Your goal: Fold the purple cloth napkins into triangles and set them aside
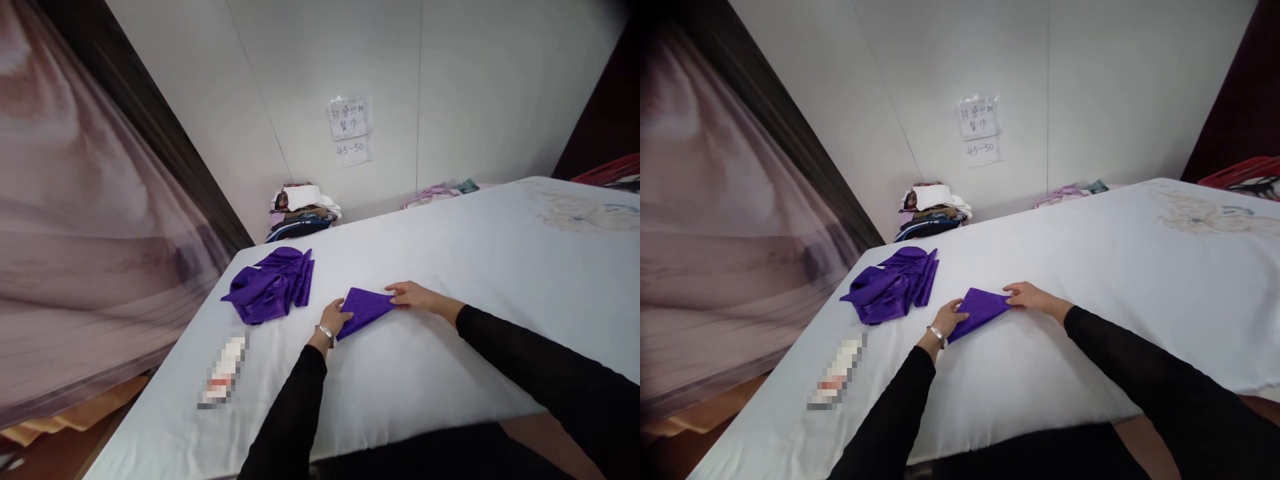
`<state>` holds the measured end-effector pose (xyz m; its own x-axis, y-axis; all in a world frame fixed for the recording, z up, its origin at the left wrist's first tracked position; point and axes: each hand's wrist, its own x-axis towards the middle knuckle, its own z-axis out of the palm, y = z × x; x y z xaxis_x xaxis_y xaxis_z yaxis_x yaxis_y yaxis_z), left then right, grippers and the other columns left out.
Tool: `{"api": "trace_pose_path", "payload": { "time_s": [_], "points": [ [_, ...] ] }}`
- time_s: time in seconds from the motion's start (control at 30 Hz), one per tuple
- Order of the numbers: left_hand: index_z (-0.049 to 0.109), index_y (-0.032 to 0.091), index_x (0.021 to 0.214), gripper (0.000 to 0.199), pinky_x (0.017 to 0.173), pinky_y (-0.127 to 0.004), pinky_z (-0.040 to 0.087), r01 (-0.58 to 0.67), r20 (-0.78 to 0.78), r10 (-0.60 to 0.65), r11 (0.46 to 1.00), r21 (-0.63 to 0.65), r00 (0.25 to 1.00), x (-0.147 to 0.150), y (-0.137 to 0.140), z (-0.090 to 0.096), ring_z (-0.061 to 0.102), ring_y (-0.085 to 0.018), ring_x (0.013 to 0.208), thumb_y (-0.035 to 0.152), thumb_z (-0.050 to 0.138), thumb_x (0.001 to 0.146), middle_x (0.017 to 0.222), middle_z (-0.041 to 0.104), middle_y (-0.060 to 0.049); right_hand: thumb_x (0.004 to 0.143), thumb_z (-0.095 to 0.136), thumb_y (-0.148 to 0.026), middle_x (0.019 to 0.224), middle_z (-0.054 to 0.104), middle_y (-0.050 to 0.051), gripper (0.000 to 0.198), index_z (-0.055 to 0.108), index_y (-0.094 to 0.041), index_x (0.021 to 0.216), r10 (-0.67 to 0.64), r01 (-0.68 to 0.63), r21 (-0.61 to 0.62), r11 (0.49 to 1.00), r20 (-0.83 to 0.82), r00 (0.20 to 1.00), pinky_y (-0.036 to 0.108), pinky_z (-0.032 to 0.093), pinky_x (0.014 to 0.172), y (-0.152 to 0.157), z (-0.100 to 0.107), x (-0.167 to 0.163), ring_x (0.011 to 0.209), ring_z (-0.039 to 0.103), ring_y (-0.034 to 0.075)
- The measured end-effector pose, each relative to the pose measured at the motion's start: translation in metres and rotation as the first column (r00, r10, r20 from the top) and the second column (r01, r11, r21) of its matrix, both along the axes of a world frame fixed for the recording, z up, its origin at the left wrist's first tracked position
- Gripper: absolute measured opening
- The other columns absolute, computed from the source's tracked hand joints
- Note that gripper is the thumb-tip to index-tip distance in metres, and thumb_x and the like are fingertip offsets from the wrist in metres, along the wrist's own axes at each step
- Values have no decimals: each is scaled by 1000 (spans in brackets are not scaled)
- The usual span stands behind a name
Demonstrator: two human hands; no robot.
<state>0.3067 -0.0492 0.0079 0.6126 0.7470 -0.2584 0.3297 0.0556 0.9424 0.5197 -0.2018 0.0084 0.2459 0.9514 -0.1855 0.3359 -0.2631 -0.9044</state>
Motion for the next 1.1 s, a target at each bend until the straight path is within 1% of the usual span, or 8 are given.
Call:
{"api": "trace_pose_path", "payload": {
  "time_s": [0.07, 0.13, 0.27, 0.37, 0.43, 0.6, 0.77, 1.1],
  "points": [
    [52, 14, 115, 54, 70, -29, 51, -2, 53, -2, 996, 85, 999, 2, 1, 13, 64, -15, 71, 2, 63, 63, 82, 68, -3, 72, 61, -29, 90, 67, 7, 47, 56, -17, 117, -40, 29, 110, 994, 93, 995, 31, 48, 70, 5, 4, 1, 78, 62, 19],
    [53, 18, 113, 49, 78, -31, 49, -9, 123, -40, 927, 374, 992, 5, 1, 27, 62, -16, 81, 4, 58, 67, 90, 67, -2, 73, 58, -28, 94, 66, 5, 34, 62, -21, 106, -147, 81, 285, 955, 219, 965, 33, 48, 75, 12, 9, 3, 84, 61, 20],
    [60, 20, 96, 31, 89, -40, 40, 108, -34, -211, 352, 930, 977, 4, -9, 32, 55, -20, 96, 4, 49, 72, 94, 63, -6, 79, 50, -26, 99, 65, 6, 18, 65, -23, 89, -365, 15, 603, 798, 462, 808, 43, 42, 87, 20, 8, 10, 100, 55, 24],
    [61, 18, 93, 27, 88, -40, 40, 349, -302, -294, 122, 929, 907, -3, -24, 12, 53, -21, 96, 5, 44, 77, 93, 62, -8, 80, 46, -22, 107, 63, 8, 21, 66, -22, 89, -278, -124, 527, 841, 616, 737, 48, 37, 94, 15, -11, 15, 110, 49, 26],
    [60, 18, 97, 30, 88, -39, 40, 466, -401, -354, 119, 877, 845, -10, -32, -4, 53, -20, 98, 4, 42, 77, 98, 61, -8, 80, 43, -20, 108, 63, 8, 27, 66, -23, 94, -181, -168, 424, 890, 666, 724, 49, 36, 96, 8, -27, 17, 112, 48, 26],
    [60, 20, 102, 45, 93, -37, 40, 462, -322, -411, 304, 833, 853, -23, -35, -14, 52, -18, 105, 0, 44, 65, 109, 61, -5, 83, 38, -20, 110, 64, 5, 35, 64, -24, 105, -135, -139, 360, 923, 639, 757, 46, 36, 99, -6, -51, 21, 112, 50, 24],
    [57, 18, 109, 30, 101, -41, 34, 275, -229, -155, 440, 855, 961, -14, -24, -8, 49, -20, 114, 17, 45, 81, 119, 58, -9, 85, 36, -26, 125, 55, 4, 40, 57, -23, 119, -282, 81, 359, 930, 552, 785, 43, 34, 102, -5, -44, 15, 119, 45, 22],
    [29, 18, 138, 58, 108, -52, 11, 573, -615, -52, 432, 697, 787, 9, -44, -20, 18, -28, 134, 24, 43, 82, 145, 29, -11, 86, 32, -59, 146, 26, 11, 69, 27, -16, 140, 121, -275, 169, 946, 605, 787, 45, 6, 108, 37, 2, -90, 135, 14, 26]
  ]
}}
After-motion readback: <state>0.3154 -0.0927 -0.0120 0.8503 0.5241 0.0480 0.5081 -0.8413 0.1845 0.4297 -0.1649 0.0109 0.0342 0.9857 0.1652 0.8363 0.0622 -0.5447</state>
